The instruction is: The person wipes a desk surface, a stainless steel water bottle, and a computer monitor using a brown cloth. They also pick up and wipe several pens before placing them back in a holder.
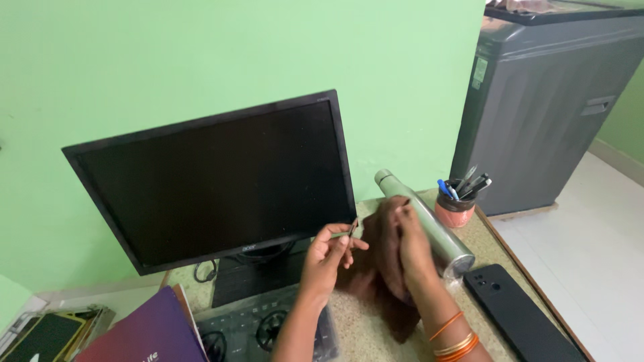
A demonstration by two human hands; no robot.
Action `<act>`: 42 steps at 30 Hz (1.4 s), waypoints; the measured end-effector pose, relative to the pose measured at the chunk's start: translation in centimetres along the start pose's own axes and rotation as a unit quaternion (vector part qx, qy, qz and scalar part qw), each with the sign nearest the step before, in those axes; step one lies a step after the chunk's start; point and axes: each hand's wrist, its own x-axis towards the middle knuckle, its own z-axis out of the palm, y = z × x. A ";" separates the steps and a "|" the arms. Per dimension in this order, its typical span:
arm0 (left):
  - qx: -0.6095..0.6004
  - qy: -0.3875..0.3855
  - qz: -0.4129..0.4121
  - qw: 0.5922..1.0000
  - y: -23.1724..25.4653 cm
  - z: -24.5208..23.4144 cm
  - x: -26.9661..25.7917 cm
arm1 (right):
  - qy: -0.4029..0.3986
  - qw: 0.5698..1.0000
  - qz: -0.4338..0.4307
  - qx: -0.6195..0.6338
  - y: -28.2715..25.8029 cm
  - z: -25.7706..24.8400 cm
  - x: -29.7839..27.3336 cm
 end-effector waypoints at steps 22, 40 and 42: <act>-0.009 0.070 0.024 0.997 -1.3 1.9 -0.5 | -0.104 0.994 0.004 -0.035 1.1 1.7 -1.8; 0.252 0.108 0.132 0.953 2.0 3.3 -2.1 | -0.046 0.997 -0.042 -0.038 1.8 1.8 -2.1; 0.217 0.084 0.108 0.967 1.6 3.1 -1.9 | -0.086 0.992 -0.090 -0.014 2.0 1.9 -2.1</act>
